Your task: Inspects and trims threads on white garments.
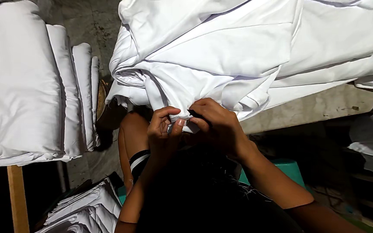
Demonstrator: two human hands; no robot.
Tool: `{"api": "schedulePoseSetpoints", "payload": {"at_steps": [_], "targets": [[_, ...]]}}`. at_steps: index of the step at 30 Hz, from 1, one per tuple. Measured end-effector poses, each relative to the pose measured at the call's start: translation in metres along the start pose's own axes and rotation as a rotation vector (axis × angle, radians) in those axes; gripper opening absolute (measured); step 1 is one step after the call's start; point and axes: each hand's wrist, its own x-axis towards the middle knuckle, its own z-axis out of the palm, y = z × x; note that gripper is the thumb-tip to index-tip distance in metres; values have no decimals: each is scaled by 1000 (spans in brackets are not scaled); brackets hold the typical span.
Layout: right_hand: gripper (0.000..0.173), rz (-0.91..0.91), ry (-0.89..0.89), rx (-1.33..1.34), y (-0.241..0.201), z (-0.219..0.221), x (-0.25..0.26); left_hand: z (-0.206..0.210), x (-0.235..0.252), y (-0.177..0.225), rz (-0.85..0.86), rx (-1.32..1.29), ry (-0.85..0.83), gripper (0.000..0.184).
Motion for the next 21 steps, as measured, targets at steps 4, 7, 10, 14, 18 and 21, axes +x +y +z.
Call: {"api": "schedulePoseSetpoints", "payload": {"at_steps": [4,7,10,14,18,21], "targets": [[24,3,148,65,-3,0,-7,-1,1,2,-9,-48,-26,21],[30,21,241,158,-13,5,-14,-2,1,5,-23,-7,-10,17],[26,62,178,18,-18,15,-14,-2,3,7,-9,24,9,26],[14,-200,91,157,-23,16,-21,-5,4,7,-10,43,39,26],[17,-350,-42,225,-29,4,-24,-5,2,6,-49,18,33,26],[24,-255,-109,236,-23,-23,-10,-4,1,5,-47,127,91,22]]}}
